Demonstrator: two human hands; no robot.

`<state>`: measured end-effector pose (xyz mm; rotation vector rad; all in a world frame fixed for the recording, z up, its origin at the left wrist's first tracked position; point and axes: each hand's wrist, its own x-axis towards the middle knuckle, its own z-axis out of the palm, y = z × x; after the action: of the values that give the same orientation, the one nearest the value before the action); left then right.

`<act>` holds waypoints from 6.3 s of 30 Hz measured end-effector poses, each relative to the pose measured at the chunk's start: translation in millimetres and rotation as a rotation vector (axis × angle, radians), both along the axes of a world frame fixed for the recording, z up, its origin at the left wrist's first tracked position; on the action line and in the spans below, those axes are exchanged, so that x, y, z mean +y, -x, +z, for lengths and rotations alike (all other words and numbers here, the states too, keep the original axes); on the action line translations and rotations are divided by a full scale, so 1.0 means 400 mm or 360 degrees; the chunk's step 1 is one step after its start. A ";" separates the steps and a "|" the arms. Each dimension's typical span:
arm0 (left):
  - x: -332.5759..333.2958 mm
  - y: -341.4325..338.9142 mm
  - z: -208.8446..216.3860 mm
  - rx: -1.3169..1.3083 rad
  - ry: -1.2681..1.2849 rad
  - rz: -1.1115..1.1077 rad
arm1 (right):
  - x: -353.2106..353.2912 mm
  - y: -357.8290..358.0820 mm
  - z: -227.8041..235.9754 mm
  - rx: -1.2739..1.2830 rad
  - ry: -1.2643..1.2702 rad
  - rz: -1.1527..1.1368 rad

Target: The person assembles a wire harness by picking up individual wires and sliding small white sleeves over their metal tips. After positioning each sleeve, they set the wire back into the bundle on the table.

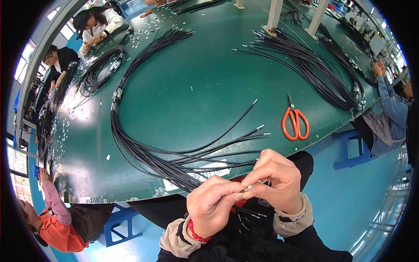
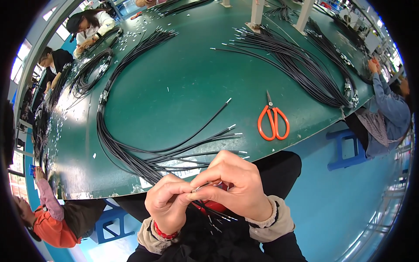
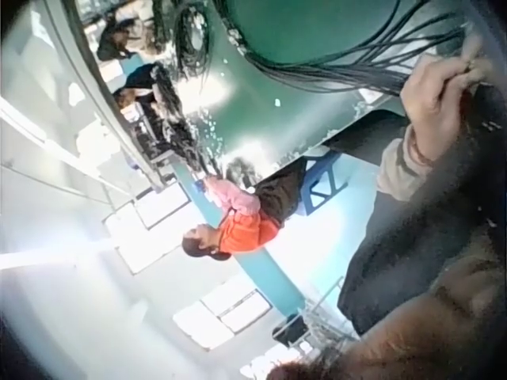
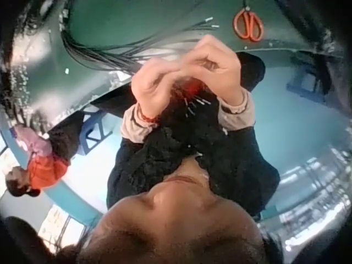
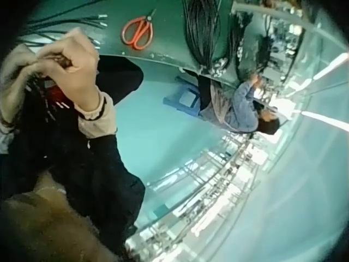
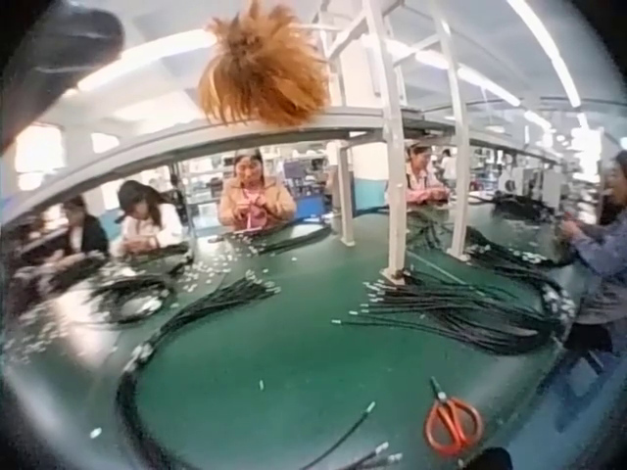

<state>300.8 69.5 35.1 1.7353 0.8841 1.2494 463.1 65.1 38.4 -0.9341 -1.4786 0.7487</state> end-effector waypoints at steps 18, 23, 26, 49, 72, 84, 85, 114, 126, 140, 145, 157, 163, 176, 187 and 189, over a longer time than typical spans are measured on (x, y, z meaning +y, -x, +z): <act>-0.012 0.021 -0.022 -0.0075 0.0018 0.0168 | -0.013 0.043 -0.006 -0.0317 -0.0266 -0.0346; 0.001 0.038 -0.011 -0.0130 0.0071 -0.0009 | -0.002 0.034 -0.004 -0.0275 -0.0242 -0.0239; 0.007 0.052 -0.002 -0.0178 0.0180 -0.0156 | 0.011 0.031 -0.014 0.0025 -0.0083 0.0096; 0.040 0.079 0.042 -0.0396 0.0859 -0.0797 | 0.000 0.054 0.025 0.0825 0.0732 0.0649; 0.028 -0.361 -0.182 0.0739 -0.0397 0.0100 | -0.152 -0.263 -0.237 -0.0348 -0.0161 0.0346; -0.007 -0.306 -0.117 0.0409 -0.0132 0.0054 | -0.135 -0.286 -0.173 0.0550 0.0517 -0.0277; -0.007 -0.290 -0.112 0.0412 -0.0134 0.0059 | -0.129 -0.267 -0.166 0.0676 0.0531 -0.0317; -0.021 -0.099 -0.060 -0.0138 0.0062 0.0132 | -0.072 -0.025 -0.063 0.0521 0.0441 -0.0086; -0.010 -0.063 -0.037 -0.0181 0.0015 -0.0134 | -0.077 -0.075 -0.039 0.0088 0.0367 -0.0075; -0.011 -0.063 -0.026 -0.0169 0.0063 -0.0074 | -0.060 -0.046 -0.038 0.0182 0.0066 -0.0094; -0.013 -0.055 -0.027 -0.0176 0.0095 -0.0058 | -0.060 -0.033 -0.031 0.0263 0.0246 -0.0161; -0.012 -0.053 -0.036 -0.0142 0.0078 -0.0065 | -0.051 -0.041 -0.056 0.0216 0.0155 -0.0111; -0.010 -0.048 -0.033 -0.0088 0.0093 -0.0006 | -0.041 -0.035 -0.065 0.0232 0.0155 -0.0069; -0.007 -0.039 -0.047 -0.0086 -0.0281 0.0140 | -0.032 -0.002 -0.059 0.0185 0.0177 -0.0049; -0.011 -0.041 -0.039 -0.0077 -0.0297 0.0105 | -0.038 -0.009 -0.048 0.0161 0.0185 -0.0044; -0.012 -0.040 -0.035 -0.0068 -0.0289 0.0100 | -0.038 -0.010 -0.047 0.0151 0.0184 -0.0038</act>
<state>316.6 64.9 20.9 1.8261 0.8274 1.4410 467.0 49.9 19.7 -0.9882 -1.3505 0.8565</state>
